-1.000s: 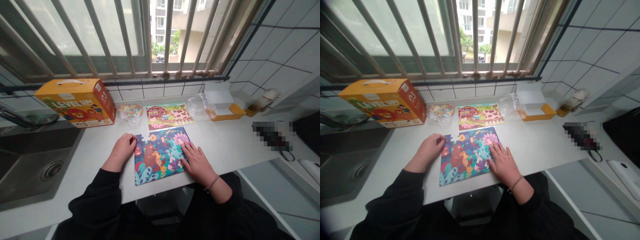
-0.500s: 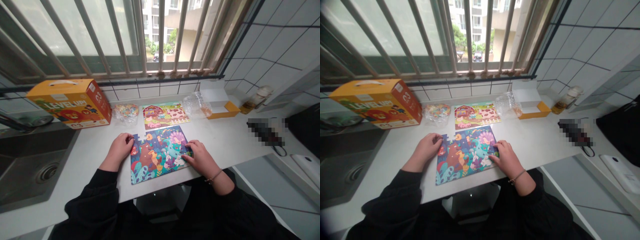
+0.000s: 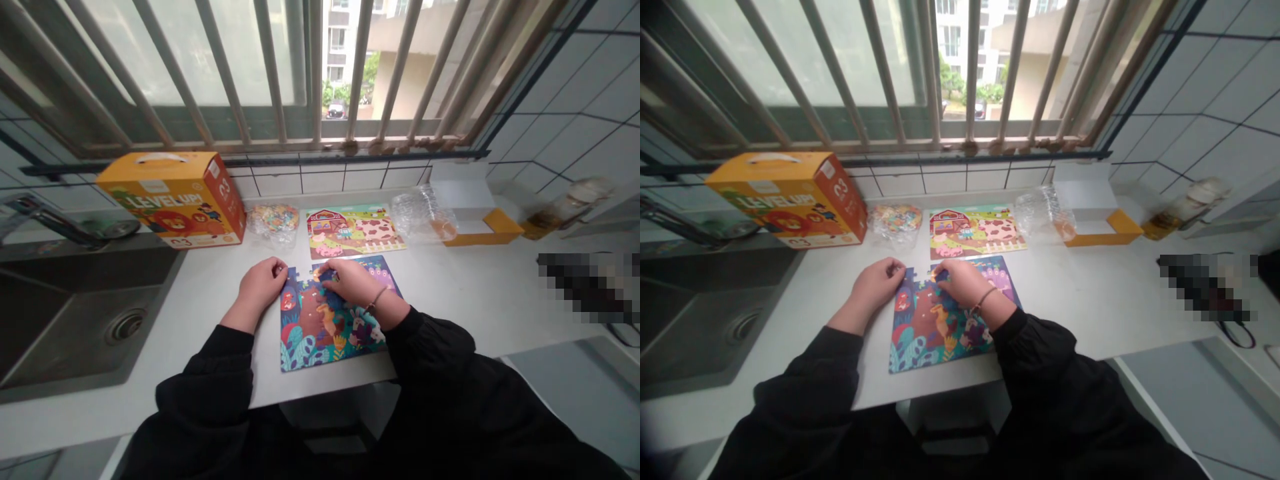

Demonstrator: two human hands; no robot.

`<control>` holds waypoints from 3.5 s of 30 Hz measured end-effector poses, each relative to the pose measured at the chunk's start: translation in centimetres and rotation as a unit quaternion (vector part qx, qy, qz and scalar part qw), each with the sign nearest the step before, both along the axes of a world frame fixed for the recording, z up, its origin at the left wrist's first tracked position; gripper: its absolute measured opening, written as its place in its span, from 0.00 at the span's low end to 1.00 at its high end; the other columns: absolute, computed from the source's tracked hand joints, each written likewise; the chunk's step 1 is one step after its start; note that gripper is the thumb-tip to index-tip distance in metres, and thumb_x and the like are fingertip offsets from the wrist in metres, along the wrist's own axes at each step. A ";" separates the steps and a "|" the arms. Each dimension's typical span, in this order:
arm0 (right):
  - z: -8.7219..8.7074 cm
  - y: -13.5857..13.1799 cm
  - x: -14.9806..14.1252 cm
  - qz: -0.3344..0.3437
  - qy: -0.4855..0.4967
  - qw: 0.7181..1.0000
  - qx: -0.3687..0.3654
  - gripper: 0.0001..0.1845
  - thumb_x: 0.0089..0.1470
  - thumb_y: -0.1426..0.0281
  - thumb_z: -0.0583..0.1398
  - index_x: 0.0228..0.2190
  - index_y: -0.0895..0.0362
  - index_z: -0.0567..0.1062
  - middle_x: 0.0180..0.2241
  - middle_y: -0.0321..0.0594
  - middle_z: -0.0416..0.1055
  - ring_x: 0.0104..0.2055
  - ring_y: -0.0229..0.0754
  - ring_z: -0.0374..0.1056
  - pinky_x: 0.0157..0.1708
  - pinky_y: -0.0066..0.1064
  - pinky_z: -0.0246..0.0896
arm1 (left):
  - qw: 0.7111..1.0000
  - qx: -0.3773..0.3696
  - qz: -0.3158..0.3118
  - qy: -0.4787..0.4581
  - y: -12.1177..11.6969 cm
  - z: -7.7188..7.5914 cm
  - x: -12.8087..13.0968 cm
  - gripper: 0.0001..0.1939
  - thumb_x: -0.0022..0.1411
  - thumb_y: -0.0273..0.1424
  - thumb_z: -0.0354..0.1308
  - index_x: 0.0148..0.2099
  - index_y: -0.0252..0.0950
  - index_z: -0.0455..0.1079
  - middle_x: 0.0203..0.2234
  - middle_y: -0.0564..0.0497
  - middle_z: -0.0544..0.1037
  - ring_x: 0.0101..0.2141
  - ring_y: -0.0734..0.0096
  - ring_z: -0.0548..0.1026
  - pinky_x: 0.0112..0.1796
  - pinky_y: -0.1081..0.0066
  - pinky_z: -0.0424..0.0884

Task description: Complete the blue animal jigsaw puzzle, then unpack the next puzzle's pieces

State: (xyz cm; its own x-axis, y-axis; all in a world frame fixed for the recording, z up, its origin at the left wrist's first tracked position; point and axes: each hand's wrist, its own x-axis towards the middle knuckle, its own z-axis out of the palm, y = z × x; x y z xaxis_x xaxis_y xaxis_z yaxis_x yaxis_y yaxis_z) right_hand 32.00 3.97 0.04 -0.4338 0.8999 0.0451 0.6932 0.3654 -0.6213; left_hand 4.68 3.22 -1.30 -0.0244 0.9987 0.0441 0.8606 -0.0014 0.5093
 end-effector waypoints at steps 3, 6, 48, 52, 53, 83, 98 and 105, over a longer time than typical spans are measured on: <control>-0.4 1.9 -3.3 -0.015 0.061 0.998 -0.009 0.15 0.64 0.74 0.73 0.52 0.55 0.85 0.48 0.43 0.85 0.49 0.45 0.80 0.52 0.36 0.71 | 1.000 -0.020 0.009 0.000 0.4 0.3 -0.1 0.11 0.71 0.42 0.61 0.44 0.43 0.82 0.34 0.49 0.86 0.35 0.58 0.81 0.34 0.64 0.64; -1.3 2.9 -4.9 -0.030 0.095 0.995 -0.014 0.11 0.63 0.74 0.72 0.48 0.56 0.86 0.41 0.39 0.84 0.43 0.42 0.77 0.47 0.33 0.69 | 0.999 -0.029 0.016 -0.004 1.0 0.2 -0.4 0.11 0.70 0.42 0.62 0.44 0.44 0.83 0.34 0.50 0.86 0.35 0.58 0.80 0.33 0.64 0.63; -2.9 3.3 -4.2 0.099 0.003 0.988 0.119 0.09 0.66 0.68 0.75 0.46 0.57 0.87 0.46 0.48 0.81 0.52 0.50 0.76 0.57 0.41 0.68 | 0.994 -0.027 -0.099 -0.024 0.8 0.2 -0.8 0.16 0.69 0.47 0.68 0.48 0.41 0.81 0.32 0.51 0.81 0.33 0.60 0.77 0.35 0.64 0.63; -3.3 3.7 -4.3 0.088 0.019 0.988 0.129 0.05 0.65 0.71 0.75 0.42 0.56 0.87 0.44 0.46 0.80 0.50 0.50 0.75 0.55 0.41 0.68 | 0.989 -0.034 -0.140 -0.026 0.8 0.3 -1.1 0.23 0.63 0.48 0.76 0.52 0.40 0.80 0.38 0.49 0.82 0.37 0.58 0.78 0.37 0.64 0.66; -3.3 3.7 -4.3 0.086 0.022 0.988 0.130 0.05 0.65 0.72 0.76 0.42 0.56 0.87 0.44 0.46 0.80 0.50 0.50 0.74 0.55 0.41 0.68 | 0.989 -0.033 -0.144 -0.025 0.8 0.4 -1.1 0.24 0.61 0.48 0.77 0.53 0.39 0.80 0.39 0.48 0.82 0.38 0.58 0.78 0.38 0.63 0.67; -3.2 3.6 -3.3 0.144 0.013 0.980 0.140 0.08 0.68 0.78 0.69 0.45 0.58 0.88 0.49 0.49 0.83 0.54 0.50 0.77 0.61 0.44 0.71 | 0.989 -0.024 -0.146 -0.017 0.7 0.1 -1.0 0.24 0.63 0.48 0.76 0.53 0.40 0.80 0.41 0.47 0.83 0.40 0.54 0.79 0.41 0.60 0.71; -3.3 -6.8 -4.4 0.132 -0.141 0.976 0.102 0.39 0.78 0.52 0.58 0.80 0.54 0.62 0.84 0.52 0.51 0.85 0.70 0.47 0.80 0.73 0.42 | 0.974 -0.052 -0.215 -0.056 0.5 0.5 -2.5 0.39 0.49 0.40 0.83 0.63 0.42 0.80 0.53 0.42 0.81 0.47 0.51 0.80 0.50 0.56 0.78; -3.3 -7.1 -3.9 0.127 -0.140 0.977 0.097 0.41 0.77 0.49 0.58 0.81 0.52 0.61 0.84 0.50 0.50 0.85 0.69 0.48 0.81 0.72 0.41 | 0.975 -0.046 -0.208 -0.056 0.7 0.6 -2.5 0.32 0.51 0.37 0.79 0.59 0.40 0.81 0.47 0.46 0.80 0.42 0.56 0.79 0.45 0.60 0.76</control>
